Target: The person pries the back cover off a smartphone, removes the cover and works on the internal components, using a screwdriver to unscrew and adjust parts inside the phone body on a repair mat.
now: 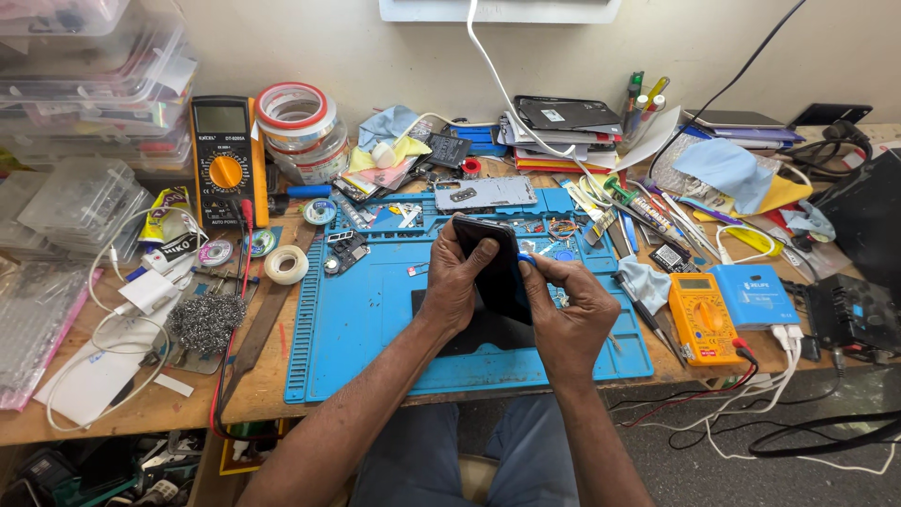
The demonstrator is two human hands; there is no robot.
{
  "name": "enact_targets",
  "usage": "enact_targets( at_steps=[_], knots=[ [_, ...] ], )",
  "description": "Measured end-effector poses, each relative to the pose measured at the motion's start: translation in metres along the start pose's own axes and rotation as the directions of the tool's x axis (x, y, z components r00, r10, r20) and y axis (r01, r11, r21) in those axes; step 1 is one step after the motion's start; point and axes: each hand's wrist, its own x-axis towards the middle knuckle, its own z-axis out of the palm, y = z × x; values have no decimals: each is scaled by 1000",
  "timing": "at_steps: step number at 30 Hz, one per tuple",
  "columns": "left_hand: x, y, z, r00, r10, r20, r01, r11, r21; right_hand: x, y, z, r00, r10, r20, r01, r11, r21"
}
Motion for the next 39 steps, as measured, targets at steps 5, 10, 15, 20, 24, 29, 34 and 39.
enact_targets(
  at_steps=[5, 10, 15, 20, 24, 29, 34, 39],
  knots=[
    [0, 0, 0, 999, -10, 36, 9, 1000, 14, 0, -1, -1, 1000, -23, -18, 23, 1000, -22],
    [-1, 0, 5, 999, 0, 48, -2, 999, 40, 1, -4, 6, 990, -93, -102, 89, 995, -44],
    [-4, 1, 8, 997, 21, 80, -22, 1000, 18, 3, -12, 10, 976, -155, -150, 147, 987, -62],
    [-10, -3, 6, 989, -1, 145, -19, 991, 131, 6, -21, -3, 977, -193, -89, 181, 975, -130],
    [-20, -9, 9, 971, -30, 237, -39, 958, 283, 13, -33, -18, 978, -163, 130, 180, 974, -140],
    [-22, -1, 6, 973, -20, 232, -78, 911, 404, 20, -45, -53, 995, -66, 77, 78, 983, -166],
    [-22, 6, 6, 966, 11, 258, -130, 884, 449, 10, -37, -53, 989, 9, 147, 16, 986, -167],
    [-22, 9, 9, 965, 13, 262, -134, 883, 450, 6, -35, -51, 992, 28, 125, -11, 991, -131]
  ],
)
